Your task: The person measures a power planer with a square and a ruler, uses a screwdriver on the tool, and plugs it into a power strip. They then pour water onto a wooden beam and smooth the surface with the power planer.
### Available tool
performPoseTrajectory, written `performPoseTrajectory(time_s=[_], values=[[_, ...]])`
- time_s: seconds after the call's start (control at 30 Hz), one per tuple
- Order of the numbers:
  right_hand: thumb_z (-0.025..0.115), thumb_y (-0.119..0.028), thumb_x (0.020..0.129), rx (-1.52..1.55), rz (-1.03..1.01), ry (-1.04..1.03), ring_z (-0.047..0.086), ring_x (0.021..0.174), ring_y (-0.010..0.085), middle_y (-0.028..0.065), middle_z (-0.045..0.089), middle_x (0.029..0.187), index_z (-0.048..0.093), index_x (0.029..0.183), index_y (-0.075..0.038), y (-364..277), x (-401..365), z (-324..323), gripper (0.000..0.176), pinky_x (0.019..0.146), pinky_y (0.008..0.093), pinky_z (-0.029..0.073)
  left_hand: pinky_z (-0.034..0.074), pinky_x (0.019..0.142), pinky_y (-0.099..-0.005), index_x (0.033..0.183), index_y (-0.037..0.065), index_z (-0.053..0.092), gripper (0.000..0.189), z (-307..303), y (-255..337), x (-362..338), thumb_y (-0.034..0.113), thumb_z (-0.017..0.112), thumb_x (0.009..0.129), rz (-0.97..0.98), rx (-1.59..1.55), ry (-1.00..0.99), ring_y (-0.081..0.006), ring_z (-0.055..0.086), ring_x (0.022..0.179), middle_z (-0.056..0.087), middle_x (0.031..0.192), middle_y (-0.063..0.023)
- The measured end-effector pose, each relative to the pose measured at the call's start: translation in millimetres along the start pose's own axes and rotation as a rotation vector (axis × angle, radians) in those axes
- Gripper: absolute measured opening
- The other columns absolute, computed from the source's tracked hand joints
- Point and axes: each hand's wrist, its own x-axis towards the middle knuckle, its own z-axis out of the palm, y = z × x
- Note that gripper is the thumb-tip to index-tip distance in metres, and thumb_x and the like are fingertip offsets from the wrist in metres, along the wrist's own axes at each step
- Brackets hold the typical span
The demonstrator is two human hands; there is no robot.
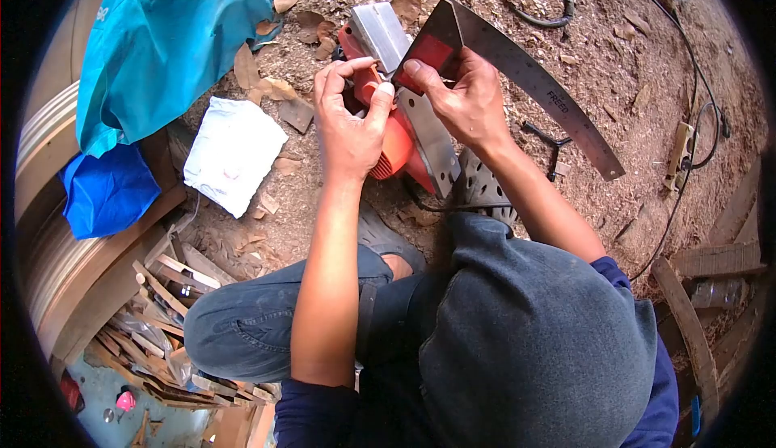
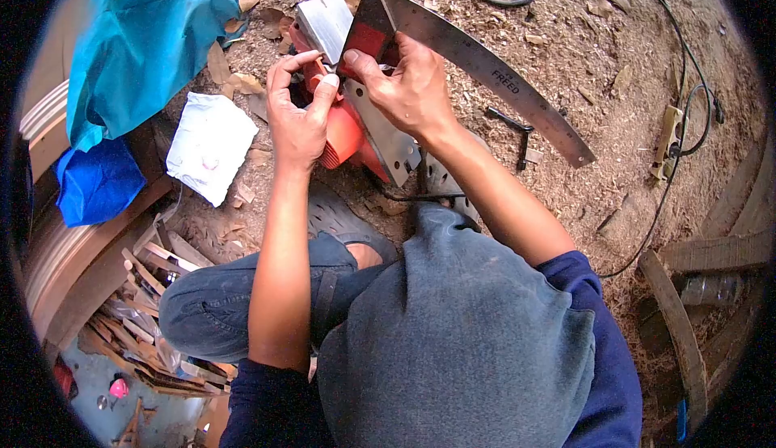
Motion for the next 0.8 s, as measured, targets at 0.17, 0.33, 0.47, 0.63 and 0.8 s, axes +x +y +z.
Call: performPoseTrajectory(time_s=[0.17, 0.33, 0.47, 0.63, 0.8], values=[[0.082, -0.024, 0.091, -0.031, 0.049, -0.007, 0.072, 0.082, 0.0117, 0.0093, 0.079, 0.092, 0.073, 0.106, 0.003, -5.3, -0.8, 0.2, 0.032, 0.075, 0.0286, 0.057, 0.043, 0.109, -0.0410, 0.119, 0.007, 0.068, 0.035, 0.1, 0.0, 0.4, 0.018, 0.078, 0.088, -0.003, -0.002, -0.001, -0.0275, 0.058, 0.120, 0.058, 0.123, -0.0126], [0.077, -0.028, 0.090, -0.087, 0.049, -0.010, 0.077, 0.082, 0.0190, 0.0138, 0.080, 0.092, 0.075, 0.109, -0.001, 0.5, 1.1, -0.7, 0.033, 0.075, 0.0346, 0.059, 0.043, 0.109, -0.0403, 0.119, 0.007, 0.069, 0.035, 1.5, -2.3, 0.4, 0.018, 0.079, 0.088, 0.013, 0.002, 0.008, -0.0269, 0.058, 0.120, 0.059, 0.123, -0.0124], [0.077, -0.028, 0.090, -0.073, 0.035, -0.026, 0.076, 0.081, 0.0190, 0.0141, 0.080, 0.092, 0.075, 0.109, 0.000, -4.5, 1.2, -2.4, 0.033, 0.075, 0.0348, 0.059, 0.044, 0.108, -0.0399, 0.119, 0.007, 0.069, 0.034, 1.8, -3.2, 1.0, 0.017, 0.079, 0.087, 0.027, 0.005, 0.016, -0.0265, 0.058, 0.118, 0.059, 0.121, -0.0120], [0.078, -0.028, 0.090, -0.064, 0.035, -0.005, 0.076, 0.082, 0.0188, 0.0135, 0.080, 0.093, 0.075, 0.110, -0.001, -4.6, 1.9, -1.8, 0.034, 0.076, 0.0343, 0.059, 0.045, 0.106, -0.0397, 0.118, 0.006, 0.069, 0.034, 1.4, -4.6, 1.1, 0.016, 0.078, 0.087, 0.032, 0.018, 0.016, -0.0259, 0.059, 0.115, 0.060, 0.118, -0.0110], [0.079, -0.029, 0.090, -0.034, 0.028, 0.013, 0.076, 0.082, 0.0187, 0.0130, 0.079, 0.093, 0.075, 0.110, -0.001, -1.3, 2.1, -0.1, 0.034, 0.075, 0.0336, 0.058, 0.048, 0.105, -0.0427, 0.119, 0.008, 0.068, 0.037, -0.3, -7.8, 1.8, 0.015, 0.079, 0.085, 0.019, 0.031, -0.014, -0.0308, 0.058, 0.120, 0.056, 0.124, -0.0138]])
